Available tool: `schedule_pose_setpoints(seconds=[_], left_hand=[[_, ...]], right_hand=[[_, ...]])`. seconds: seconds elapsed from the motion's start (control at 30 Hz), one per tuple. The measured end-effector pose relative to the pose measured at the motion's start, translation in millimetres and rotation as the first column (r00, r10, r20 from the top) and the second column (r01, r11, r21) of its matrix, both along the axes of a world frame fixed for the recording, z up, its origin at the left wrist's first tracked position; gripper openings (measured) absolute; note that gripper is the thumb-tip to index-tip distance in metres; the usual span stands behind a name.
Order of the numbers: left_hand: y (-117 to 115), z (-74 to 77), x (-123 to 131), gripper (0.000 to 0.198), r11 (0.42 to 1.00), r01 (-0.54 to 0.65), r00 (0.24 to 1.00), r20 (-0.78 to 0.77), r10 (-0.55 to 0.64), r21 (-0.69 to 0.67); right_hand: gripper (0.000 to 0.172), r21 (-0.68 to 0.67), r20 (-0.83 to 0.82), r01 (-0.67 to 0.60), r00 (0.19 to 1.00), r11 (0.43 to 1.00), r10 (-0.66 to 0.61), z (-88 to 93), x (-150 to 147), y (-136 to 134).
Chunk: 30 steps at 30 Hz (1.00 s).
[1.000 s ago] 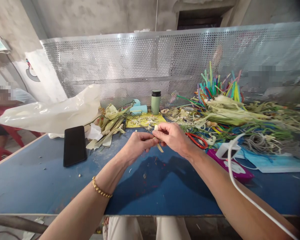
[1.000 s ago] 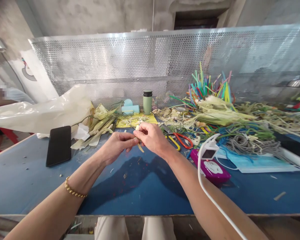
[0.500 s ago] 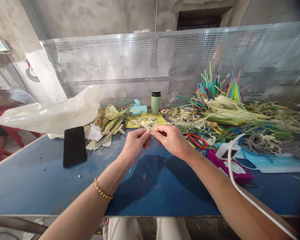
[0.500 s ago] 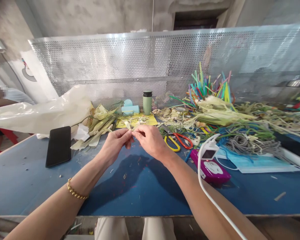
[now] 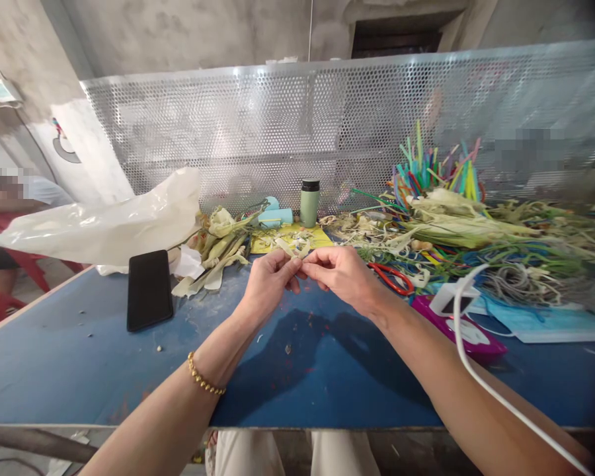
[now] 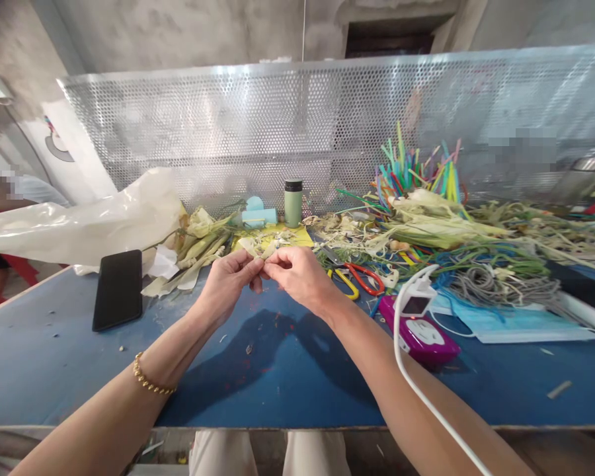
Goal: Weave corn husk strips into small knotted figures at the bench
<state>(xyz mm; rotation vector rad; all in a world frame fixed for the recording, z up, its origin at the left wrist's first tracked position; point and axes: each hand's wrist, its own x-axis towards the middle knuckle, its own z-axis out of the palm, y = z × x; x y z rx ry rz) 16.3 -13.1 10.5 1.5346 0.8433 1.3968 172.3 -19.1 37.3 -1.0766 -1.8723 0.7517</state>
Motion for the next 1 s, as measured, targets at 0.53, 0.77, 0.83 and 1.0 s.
schedule_pose_setpoints(seconds=[0.53,0.77,0.83,1.0], left_hand=[[3.3,-4.5,0.3,0.023,1.000,-0.003,0.999,0.034,0.004,-0.021],[0.5,0.3,-1.5,0.027,0.999,0.013,0.999,0.043,-0.011,-0.033],[-0.1,0.9,-1.2,0.026,0.997,0.048,0.995,0.089,-0.043,-0.062],[0.3,-1.4,1.0,0.021,0.994,0.078,0.988,0.143,-0.066,-0.083]], right_hand=[[0.019,-0.131,-0.085,-0.014,0.996,0.991,0.003,1.6,0.4,-0.5],[0.024,0.006,-0.013,-0.005,1.000,1.000,0.005,-1.6,-0.3,-0.5],[0.026,0.035,-0.003,-0.012,1.000,0.999,0.012,-2.0,-0.4,0.3],[0.022,0.085,0.017,0.011,1.000,0.996,-0.012,-3.1,-1.4,1.3]])
